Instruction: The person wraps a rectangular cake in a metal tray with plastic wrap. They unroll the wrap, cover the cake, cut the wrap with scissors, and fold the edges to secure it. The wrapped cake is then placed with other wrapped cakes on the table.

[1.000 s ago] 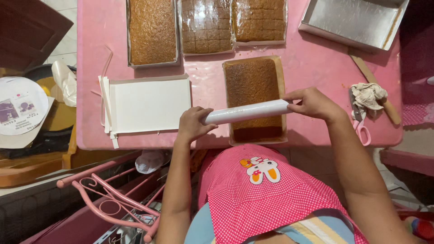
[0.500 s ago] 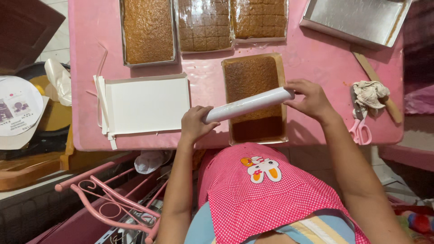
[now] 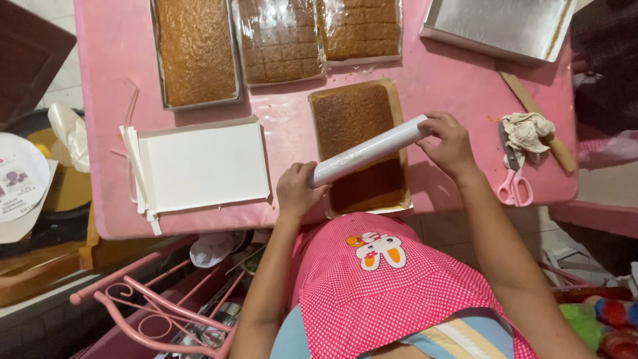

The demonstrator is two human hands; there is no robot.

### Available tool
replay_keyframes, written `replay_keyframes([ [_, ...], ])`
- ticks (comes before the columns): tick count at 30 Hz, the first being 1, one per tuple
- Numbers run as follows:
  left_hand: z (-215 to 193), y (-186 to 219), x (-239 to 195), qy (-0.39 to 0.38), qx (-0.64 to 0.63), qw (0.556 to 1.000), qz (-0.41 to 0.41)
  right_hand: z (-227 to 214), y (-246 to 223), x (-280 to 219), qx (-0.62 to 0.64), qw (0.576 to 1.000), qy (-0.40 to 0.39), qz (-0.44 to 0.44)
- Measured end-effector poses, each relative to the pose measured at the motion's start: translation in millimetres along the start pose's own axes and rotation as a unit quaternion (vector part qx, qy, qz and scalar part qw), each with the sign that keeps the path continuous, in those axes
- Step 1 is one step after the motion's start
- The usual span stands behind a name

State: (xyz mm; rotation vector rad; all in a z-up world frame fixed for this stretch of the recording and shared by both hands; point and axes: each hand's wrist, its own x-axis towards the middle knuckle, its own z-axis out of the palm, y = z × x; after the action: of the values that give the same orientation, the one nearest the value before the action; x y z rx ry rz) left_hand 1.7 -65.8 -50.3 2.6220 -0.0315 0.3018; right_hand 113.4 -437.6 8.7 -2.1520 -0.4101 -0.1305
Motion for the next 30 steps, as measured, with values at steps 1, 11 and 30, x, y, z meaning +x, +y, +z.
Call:
replay_keyframes([
  [1, -1, 6, 2, -0.004, 0.0, 1.0, 0.002, -3, 3, -1, -0.002, 1.0, 0.004, 0.001],
  [11, -31, 69, 23, -0.27, 0.006, 0.961, -0.066, -23, 25, -23, -0.003, 0.999, 0.046, 0.027],
  [30, -37, 68, 21, -0.354, -0.032, 0.926, -0.132, -19, 25, -27, -0.095, 0.99, 0.05, -0.091],
])
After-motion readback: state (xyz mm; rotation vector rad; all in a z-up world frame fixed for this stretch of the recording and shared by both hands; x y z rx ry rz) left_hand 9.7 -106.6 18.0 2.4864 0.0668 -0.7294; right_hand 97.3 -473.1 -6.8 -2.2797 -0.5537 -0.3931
